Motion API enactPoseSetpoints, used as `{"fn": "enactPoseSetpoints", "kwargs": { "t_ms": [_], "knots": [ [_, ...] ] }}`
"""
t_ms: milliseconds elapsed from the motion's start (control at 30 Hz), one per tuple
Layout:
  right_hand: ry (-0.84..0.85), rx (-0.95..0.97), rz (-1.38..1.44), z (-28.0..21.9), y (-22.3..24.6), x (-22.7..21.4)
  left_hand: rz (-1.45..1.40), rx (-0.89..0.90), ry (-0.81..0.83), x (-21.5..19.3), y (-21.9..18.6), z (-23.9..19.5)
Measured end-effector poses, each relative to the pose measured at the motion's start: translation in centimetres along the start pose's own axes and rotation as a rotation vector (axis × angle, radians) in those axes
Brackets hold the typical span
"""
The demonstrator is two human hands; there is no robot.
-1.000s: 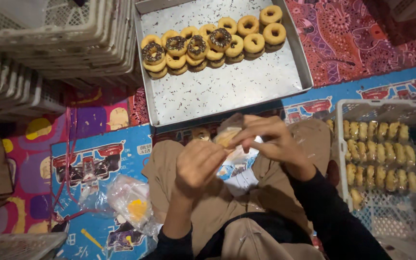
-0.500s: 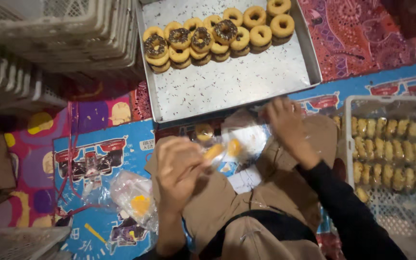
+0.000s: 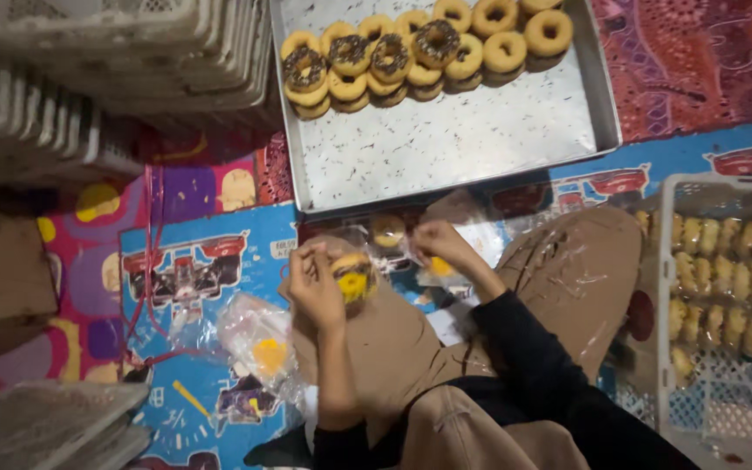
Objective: The person sits on the floor and individually places doughnuts into small clear plastic bags. They pick doughnuts from a metal tray and a white basket, seal each bag, and place the packaged doughnuts into the basket.
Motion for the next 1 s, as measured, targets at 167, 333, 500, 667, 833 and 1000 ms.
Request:
{"fn": "enactPoseSetpoints", "kwargs": {
  "t_ms": [167,333,500,667,833,1000],
  "knots": [
    [0.113,-0.222,-0.533,-3.9,1.3,1.5,0.208,-0.209,0.021,-1.1,2.3,-1.4],
    [-0.223,-0.425,0.472,-1.9,8.0,2.3,0.093,-0.072,0.011,0.8,3.0,0.6],
    [-0.349,-0.273,0.637,-2.2,3.4,7.4,0.529,0.007,-0.057,-3.5,5.8,-3.7],
    [-0.276,0.093,0.684,-4.5,-3.3,12.4,0.304,-0.310,-0.137,-6.6,12.8,-8.6],
    [-0.418,-0.070,0.943,-0.3,-3.1,8.5,0.111,-0.195,-0.063,-0.7,15.9,-4.6],
    [-1.014,-0.320,-0.313,2.2,-0.4,3.7,0.484,-0.086,0.146,6.9,19.0,0.7]
  ]
}}
Point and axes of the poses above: each hand's wrist, its own z-axis towards the middle knuckle, its own x-axis out of the palm, y = z × x, the point moved 7 cm from there along z, towards the middle knuckle, and after that the axes turned 3 degrees about y, right-handed, at the moved point
